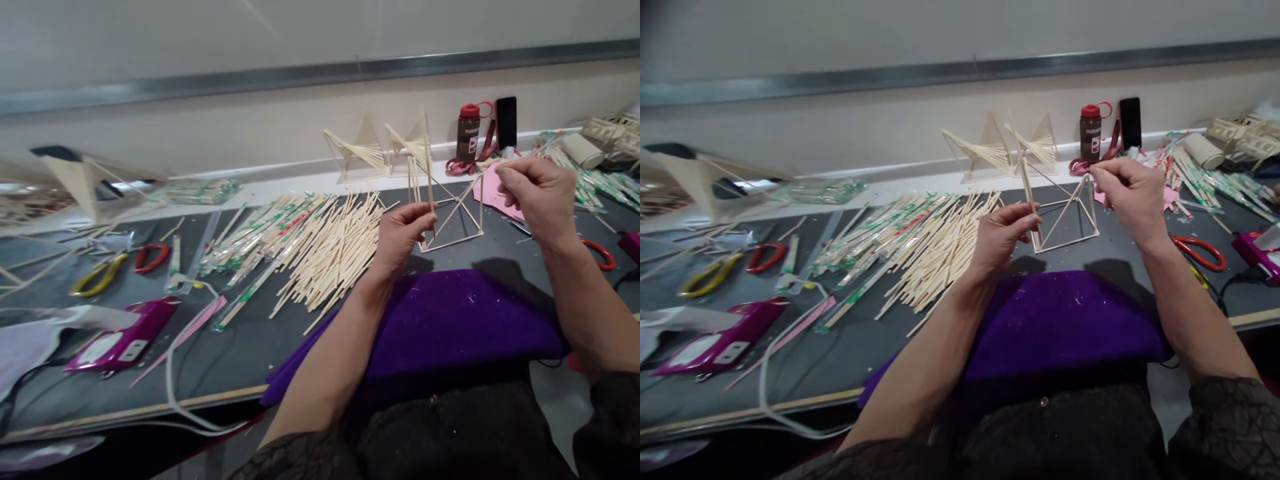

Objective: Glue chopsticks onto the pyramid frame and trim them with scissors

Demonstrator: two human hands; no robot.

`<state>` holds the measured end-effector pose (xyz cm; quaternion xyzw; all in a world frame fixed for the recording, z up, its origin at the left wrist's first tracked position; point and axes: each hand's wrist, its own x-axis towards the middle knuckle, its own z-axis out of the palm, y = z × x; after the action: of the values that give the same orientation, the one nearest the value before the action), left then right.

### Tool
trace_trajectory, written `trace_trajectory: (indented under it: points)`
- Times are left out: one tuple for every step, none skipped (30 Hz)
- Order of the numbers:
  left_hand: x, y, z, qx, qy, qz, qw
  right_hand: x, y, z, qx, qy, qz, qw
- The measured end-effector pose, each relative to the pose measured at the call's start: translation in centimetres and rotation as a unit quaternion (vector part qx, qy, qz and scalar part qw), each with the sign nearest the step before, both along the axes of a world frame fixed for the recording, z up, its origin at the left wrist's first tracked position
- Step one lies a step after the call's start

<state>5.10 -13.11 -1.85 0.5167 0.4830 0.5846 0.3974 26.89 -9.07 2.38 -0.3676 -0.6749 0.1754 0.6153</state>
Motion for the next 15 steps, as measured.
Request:
trace_trajectory:
  points:
    - [0.3,-0.1,-0.2,0.004,-0.004,-0.008,1.000,-0.5,-0.3,0.9,-0.012,-0.032,0.024,0.999]
    - [0.7,-0.2,-0.5,0.006,-0.008,-0.015,1.000,-1.1,-0.6,1.8,-0.018,-0.060,0.048,0.997]
    - [0.9,-0.3,-0.7,0.010,-0.011,-0.021,1.000,-1.8,-0.7,2.7,-0.025,-0.082,0.072,0.994]
    - [1.2,-0.4,-0.8,0.013,-0.011,-0.026,1.000,-2.4,-0.7,3.5,-0.033,-0.098,0.093,0.990]
    - [1.4,-0.4,-0.9,0.017,-0.011,-0.027,0.999,-3.0,-0.5,4.2,-0.041,-0.108,0.110,0.987]
    - [1.5,-0.4,-0.9,0.022,-0.009,-0.027,0.999,-3.6,-0.3,4.7,-0.052,-0.111,0.123,0.985]
    - [1.5,-0.5,-0.8,0.026,-0.008,-0.024,0.999,-4.3,-0.1,5.2,-0.063,-0.108,0.134,0.983]
    - [1.5,-0.6,-0.7,0.028,-0.006,-0.021,0.999,-4.9,0.2,5.6,-0.073,-0.104,0.143,0.982]
    - [1.3,-0.6,-0.6,0.028,-0.003,-0.018,0.999,-5.4,0.4,5.9,-0.083,-0.099,0.152,0.980]
    - [1.1,-0.7,-0.4,0.025,0.001,-0.015,1.000,-5.9,0.7,6.1,-0.093,-0.095,0.162,0.978]
    - [0.7,-0.7,-0.3,0.021,0.003,-0.013,1.000,-6.4,1.0,6.3,-0.104,-0.092,0.169,0.976]
    - [0.2,-0.7,-0.1,0.015,0.005,-0.012,1.000,-6.8,1.2,6.6,-0.112,-0.087,0.173,0.975]
    - [-0.4,-0.7,0.0,0.007,0.005,-0.010,1.000,-7.1,1.5,6.8,-0.119,-0.082,0.175,0.974]
    - [-1.1,-0.6,0.1,-0.003,0.002,-0.006,1.000,-7.4,1.8,7.1,-0.125,-0.075,0.175,0.974]
    - [-1.9,-0.4,0.1,-0.016,-0.002,0.002,1.000,-7.6,2.2,7.4,-0.131,-0.069,0.174,0.973]
